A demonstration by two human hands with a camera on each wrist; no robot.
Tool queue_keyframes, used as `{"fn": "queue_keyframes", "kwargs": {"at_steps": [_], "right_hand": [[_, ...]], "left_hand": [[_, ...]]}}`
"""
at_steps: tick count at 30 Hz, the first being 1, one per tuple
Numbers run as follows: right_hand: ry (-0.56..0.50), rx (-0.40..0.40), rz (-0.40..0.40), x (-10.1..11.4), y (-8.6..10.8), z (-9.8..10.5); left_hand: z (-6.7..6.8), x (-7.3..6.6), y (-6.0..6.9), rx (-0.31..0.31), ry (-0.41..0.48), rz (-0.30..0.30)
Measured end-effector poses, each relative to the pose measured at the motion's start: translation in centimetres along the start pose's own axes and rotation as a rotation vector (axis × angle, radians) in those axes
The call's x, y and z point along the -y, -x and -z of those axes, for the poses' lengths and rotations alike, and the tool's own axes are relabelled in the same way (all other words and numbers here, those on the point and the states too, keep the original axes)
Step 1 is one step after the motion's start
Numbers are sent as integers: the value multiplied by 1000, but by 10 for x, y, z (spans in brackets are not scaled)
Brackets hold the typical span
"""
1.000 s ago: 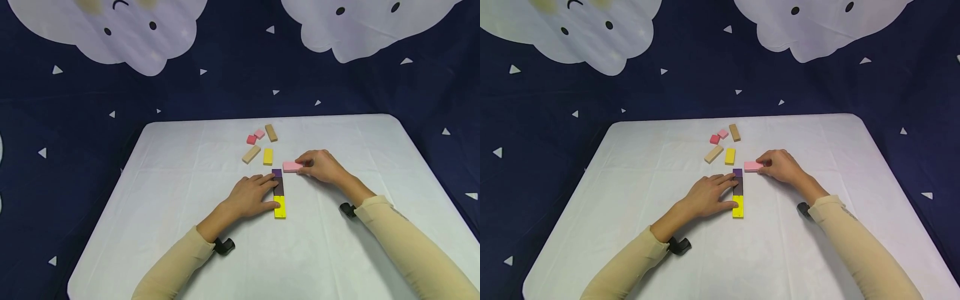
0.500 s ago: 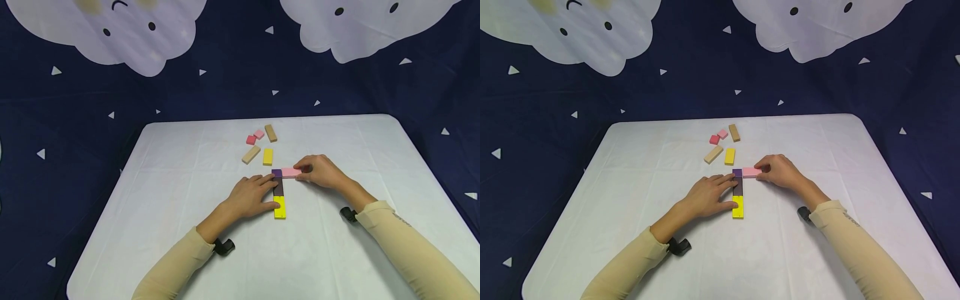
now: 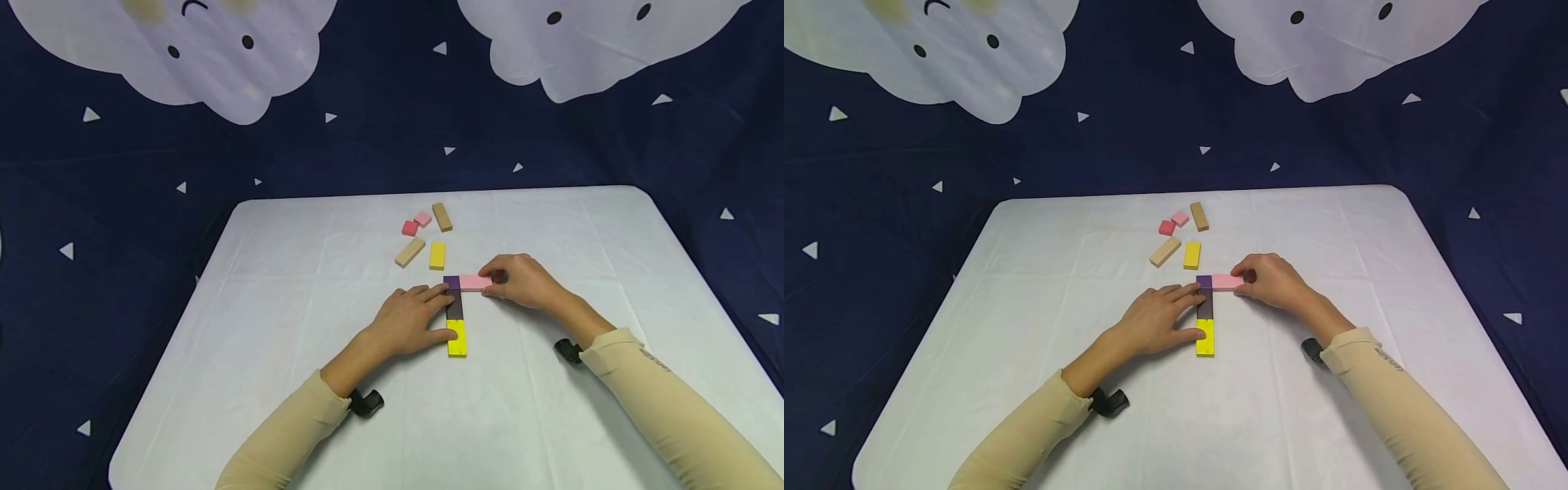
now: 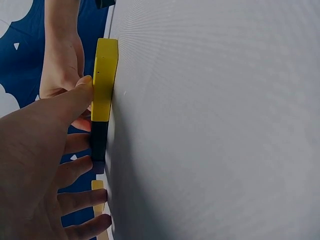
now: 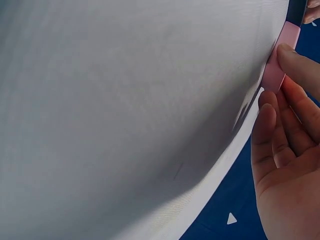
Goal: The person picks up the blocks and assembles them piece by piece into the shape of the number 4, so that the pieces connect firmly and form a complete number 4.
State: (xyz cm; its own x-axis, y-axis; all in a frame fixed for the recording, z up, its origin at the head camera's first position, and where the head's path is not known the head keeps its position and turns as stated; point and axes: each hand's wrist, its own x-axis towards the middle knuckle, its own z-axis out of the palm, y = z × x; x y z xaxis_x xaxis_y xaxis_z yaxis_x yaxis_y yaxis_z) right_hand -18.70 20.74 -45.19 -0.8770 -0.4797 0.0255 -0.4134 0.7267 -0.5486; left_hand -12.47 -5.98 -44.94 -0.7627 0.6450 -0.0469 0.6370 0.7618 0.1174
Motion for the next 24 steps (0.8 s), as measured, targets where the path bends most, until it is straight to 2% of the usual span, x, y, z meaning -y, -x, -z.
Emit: {"fn": "queue_keyframes", "kwargs": {"at_steps": [15,24], "right_hand": [[-18,18,-18,1,-1,1],[-49,32,-42,0,-9,6]], "left_hand": [[1,0,0,-7,3,0],[0,1,1,-3,14,-2]]}}
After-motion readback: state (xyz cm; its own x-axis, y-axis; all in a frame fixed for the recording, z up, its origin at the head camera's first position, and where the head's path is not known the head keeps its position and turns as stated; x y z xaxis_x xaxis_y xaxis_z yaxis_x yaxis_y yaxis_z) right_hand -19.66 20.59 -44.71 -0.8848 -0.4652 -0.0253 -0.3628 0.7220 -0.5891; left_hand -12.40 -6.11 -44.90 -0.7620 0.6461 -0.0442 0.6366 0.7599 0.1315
